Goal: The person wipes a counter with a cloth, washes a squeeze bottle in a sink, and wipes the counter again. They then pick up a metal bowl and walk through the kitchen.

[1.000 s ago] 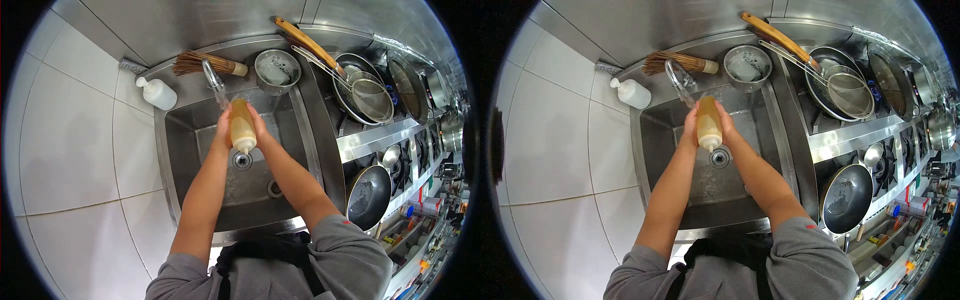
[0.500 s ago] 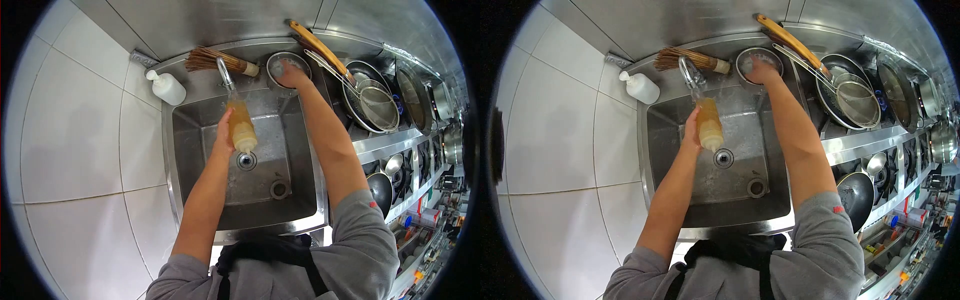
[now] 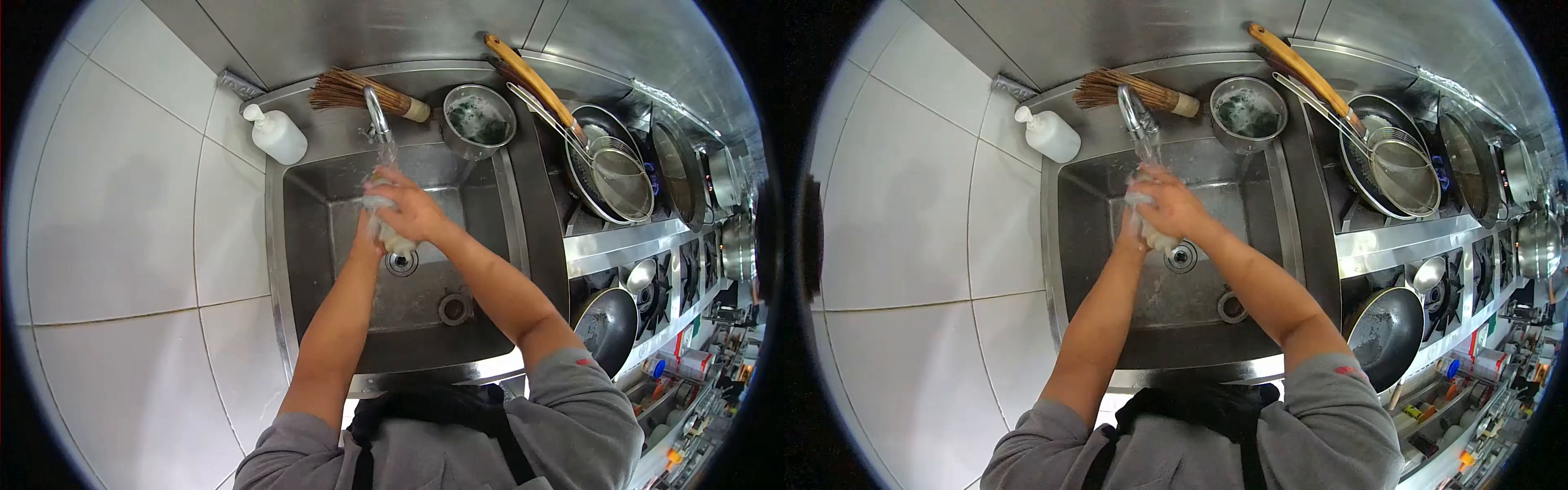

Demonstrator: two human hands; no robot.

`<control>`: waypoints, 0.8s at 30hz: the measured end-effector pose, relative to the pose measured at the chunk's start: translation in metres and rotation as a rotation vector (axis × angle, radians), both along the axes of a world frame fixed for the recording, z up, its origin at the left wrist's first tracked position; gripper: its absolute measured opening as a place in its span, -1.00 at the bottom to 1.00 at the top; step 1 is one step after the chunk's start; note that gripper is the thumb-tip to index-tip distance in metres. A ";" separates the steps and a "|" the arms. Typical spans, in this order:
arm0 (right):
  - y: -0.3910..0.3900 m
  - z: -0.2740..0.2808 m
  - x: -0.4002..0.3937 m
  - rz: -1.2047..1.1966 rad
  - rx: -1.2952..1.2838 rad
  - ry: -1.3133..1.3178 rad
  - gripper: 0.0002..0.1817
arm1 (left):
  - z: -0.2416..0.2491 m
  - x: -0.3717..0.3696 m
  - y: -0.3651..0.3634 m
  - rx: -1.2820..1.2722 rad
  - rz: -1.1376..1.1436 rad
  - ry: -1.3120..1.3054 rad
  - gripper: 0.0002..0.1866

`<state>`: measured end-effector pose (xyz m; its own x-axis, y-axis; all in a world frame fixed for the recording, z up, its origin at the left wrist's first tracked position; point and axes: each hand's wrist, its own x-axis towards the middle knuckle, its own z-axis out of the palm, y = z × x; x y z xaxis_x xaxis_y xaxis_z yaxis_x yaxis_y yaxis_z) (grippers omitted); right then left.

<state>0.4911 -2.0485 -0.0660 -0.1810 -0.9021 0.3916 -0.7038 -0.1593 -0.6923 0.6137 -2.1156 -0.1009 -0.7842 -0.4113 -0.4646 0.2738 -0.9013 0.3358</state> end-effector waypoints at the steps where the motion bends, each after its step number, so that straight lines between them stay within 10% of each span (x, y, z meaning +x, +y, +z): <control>1: -0.002 -0.009 0.004 -0.035 0.037 -0.041 -0.52 | -0.002 0.007 0.003 -0.011 -0.052 0.016 -0.39; 4: -0.014 0.012 -0.003 -0.245 0.589 -0.563 -0.61 | -0.046 0.016 0.002 0.007 -0.220 0.251 -0.41; 7: -0.012 -0.061 0.013 -0.106 0.237 -0.848 -0.58 | -0.013 0.023 0.011 0.054 -0.040 0.045 -0.39; 10: 0.016 -0.042 0.037 0.138 -0.128 -0.067 -0.53 | -0.040 0.032 -0.001 0.026 0.113 -0.010 -0.36; 14: -0.007 -0.060 0.015 0.011 -0.056 -0.213 -0.56 | -0.017 0.029 0.024 -0.250 0.095 -0.212 -0.37; 16: -0.021 -0.052 -0.010 -0.235 0.646 -0.341 -0.59 | -0.016 0.029 0.021 -0.110 -0.196 0.032 -0.40; 22: 0.031 -0.024 0.040 -0.228 0.254 -0.874 -0.53 | -0.006 0.021 -0.006 -0.067 0.197 0.076 -0.45; 24: 0.039 -0.001 0.051 -0.186 0.174 -0.690 -0.52 | 0.006 0.027 -0.006 -0.139 0.146 -0.120 -0.44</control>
<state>0.5419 -2.0100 -0.0668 -0.4903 -0.8715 -0.0129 -0.1032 0.0727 -0.9920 0.6407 -2.1218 -0.0948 -0.6543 -0.5829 -0.4818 0.3482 -0.7977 0.4923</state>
